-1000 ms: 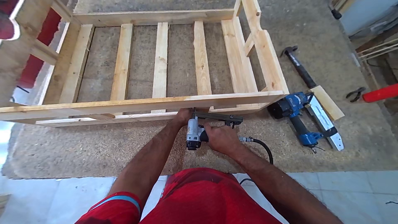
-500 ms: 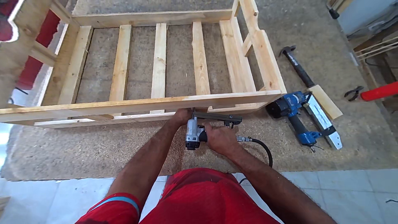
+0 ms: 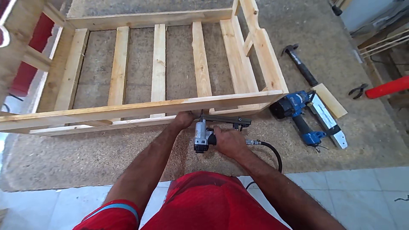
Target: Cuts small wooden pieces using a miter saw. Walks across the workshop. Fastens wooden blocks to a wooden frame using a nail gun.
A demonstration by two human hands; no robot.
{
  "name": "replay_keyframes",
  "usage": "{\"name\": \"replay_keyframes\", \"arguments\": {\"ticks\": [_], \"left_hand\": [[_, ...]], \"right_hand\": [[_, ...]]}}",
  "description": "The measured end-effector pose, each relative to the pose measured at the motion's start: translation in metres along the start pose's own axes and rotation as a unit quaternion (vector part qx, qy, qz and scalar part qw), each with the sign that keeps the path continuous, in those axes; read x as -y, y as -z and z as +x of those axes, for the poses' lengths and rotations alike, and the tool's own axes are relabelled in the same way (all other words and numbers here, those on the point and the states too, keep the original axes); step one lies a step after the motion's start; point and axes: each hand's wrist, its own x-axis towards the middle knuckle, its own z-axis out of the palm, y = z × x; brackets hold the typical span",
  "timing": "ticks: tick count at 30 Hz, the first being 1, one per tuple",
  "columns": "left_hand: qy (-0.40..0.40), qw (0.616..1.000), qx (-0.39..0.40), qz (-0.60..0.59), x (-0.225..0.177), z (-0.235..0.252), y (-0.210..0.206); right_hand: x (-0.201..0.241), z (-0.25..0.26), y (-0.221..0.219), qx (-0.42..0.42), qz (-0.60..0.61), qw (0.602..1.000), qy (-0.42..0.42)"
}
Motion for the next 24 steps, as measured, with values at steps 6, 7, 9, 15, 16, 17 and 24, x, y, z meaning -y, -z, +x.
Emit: {"name": "replay_keyframes", "arguments": {"ticks": [6, 7, 9, 15, 16, 17, 24], "left_hand": [[0.011, 0.999, -0.001, -0.043, 0.0, 0.002, -0.001], [0.011, 0.999, -0.003, -0.046, 0.002, 0.004, -0.002], [0.026, 0.999, 0.003, -0.041, 0.001, 0.004, -0.002], [0.077, 0.996, 0.037, -0.004, -0.007, 0.001, 0.004], [0.084, 0.995, 0.049, 0.014, -0.006, 0.002, 0.004], [0.091, 0.993, 0.064, 0.03, -0.005, 0.003, 0.004], [0.012, 0.978, -0.136, 0.161, 0.034, -0.018, -0.018]], "right_hand": [[-0.013, -0.004, -0.004, 0.001, 0.008, 1.0, -0.007], [-0.014, -0.004, -0.004, 0.005, 0.005, 1.0, -0.005], [-0.016, -0.005, -0.002, 0.013, 0.006, 1.0, -0.008], [-0.021, -0.007, -0.002, -0.004, -0.007, 1.0, -0.003], [-0.022, -0.007, -0.003, -0.004, -0.01, 1.0, -0.003], [-0.022, -0.007, -0.004, -0.004, -0.013, 1.0, 0.0], [-0.001, 0.0, -0.027, 0.109, 0.003, 0.993, 0.04]]}}
